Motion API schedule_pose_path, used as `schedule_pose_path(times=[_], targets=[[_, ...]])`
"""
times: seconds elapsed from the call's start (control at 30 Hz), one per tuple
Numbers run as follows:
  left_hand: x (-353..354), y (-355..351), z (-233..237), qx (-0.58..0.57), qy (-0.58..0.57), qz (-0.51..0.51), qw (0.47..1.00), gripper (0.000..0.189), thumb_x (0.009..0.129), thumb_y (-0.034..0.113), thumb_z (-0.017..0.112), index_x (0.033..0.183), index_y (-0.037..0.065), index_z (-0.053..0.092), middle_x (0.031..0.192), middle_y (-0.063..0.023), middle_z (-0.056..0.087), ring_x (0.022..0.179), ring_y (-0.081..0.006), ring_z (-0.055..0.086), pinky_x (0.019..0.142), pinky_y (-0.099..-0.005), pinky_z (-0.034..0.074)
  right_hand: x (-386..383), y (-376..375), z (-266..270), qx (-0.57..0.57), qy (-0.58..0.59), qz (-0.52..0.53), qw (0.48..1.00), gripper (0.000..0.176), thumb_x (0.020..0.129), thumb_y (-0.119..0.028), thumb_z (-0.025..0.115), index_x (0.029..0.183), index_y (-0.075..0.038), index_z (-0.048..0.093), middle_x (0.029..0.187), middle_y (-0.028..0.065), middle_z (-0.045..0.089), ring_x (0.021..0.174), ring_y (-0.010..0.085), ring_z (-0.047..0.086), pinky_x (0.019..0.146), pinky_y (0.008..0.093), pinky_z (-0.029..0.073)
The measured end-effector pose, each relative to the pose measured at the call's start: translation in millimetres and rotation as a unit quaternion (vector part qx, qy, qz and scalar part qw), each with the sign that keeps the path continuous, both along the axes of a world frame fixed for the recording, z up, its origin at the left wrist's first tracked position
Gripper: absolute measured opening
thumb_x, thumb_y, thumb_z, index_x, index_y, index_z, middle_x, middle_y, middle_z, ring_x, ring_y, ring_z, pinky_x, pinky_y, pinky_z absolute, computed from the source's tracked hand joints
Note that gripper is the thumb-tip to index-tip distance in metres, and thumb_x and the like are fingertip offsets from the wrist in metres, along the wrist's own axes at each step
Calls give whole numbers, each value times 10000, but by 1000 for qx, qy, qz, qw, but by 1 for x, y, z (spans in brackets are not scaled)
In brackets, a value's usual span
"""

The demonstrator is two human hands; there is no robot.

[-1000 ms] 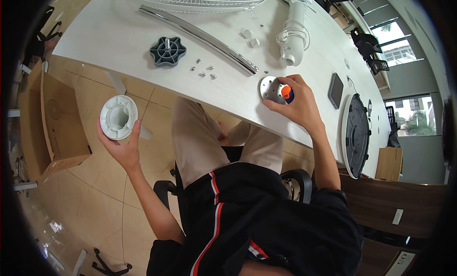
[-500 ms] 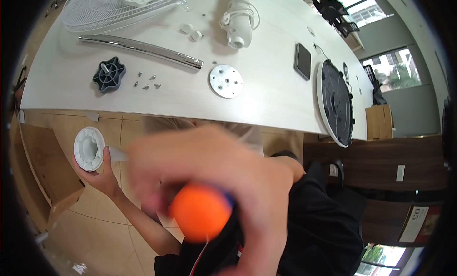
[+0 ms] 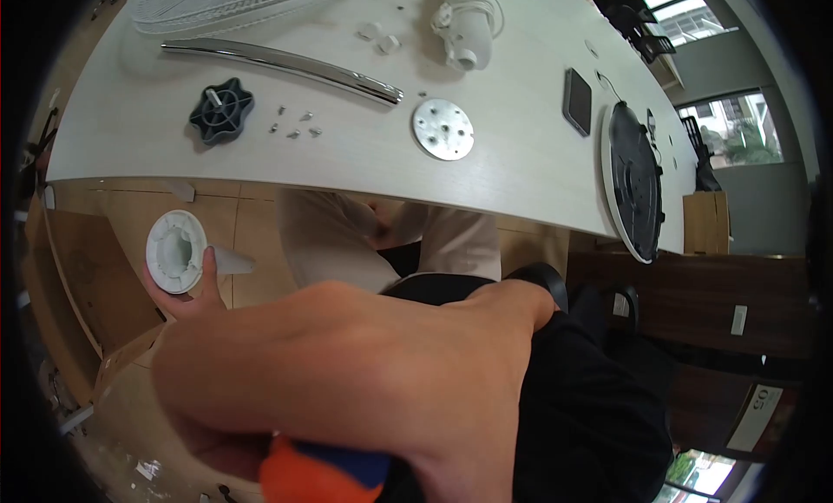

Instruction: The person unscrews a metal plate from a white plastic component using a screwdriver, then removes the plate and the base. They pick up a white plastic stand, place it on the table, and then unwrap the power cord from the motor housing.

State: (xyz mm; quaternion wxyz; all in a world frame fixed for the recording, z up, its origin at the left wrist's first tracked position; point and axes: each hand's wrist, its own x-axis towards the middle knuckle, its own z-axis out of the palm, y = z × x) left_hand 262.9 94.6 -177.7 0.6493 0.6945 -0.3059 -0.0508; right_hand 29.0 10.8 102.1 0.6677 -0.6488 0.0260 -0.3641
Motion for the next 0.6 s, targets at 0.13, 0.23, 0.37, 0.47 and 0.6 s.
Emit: schedule_pose_path(times=[0.13,0.23,0.37,0.47,0.6], targets=[[-1,-3,0,-45,-13,-30,998,1015,696,18,939,1525,10,352,1475,-173,485,1362,-279,502,1156,-435,429,-7,-4,-6,79,25,20,996,558,572,-259,893,952,31,606,877,120,638,690,194,611,622,311,487],[-17,-6,14,-72,15,-13,997,1045,671,28,953,1519,4,343,1439,-156,498,1323,-270,526,1114,-416,472,-6,-2,-11,102,64,-19,993,477,641,-205,858,978,30,615,884,96,639,722,161,600,646,286,483],[-22,-3,20,-68,35,-32,997,1117,668,85,970,1536,2,273,1458,-156,457,1332,-255,517,1118,-401,467,10,-14,-30,117,169,-131,970,322,771,-111,782,1024,22,635,888,40,636,787,98,578,698,236,472],[-21,0,20,-34,-21,-16,999,1136,667,99,976,1531,3,244,1462,-159,422,1337,-265,505,1113,-398,460,38,-20,-64,112,236,-150,954,238,846,-74,747,1047,15,659,874,6,634,810,66,565,723,214,468],[-21,10,27,-52,-47,28,997,1183,639,82,987,1524,12,206,1447,-180,419,1319,-277,512,1107,-413,454,70,-15,-120,74,321,-140,934,238,866,-123,760,1056,6,695,834,-12,634,771,64,565,715,227,472]])
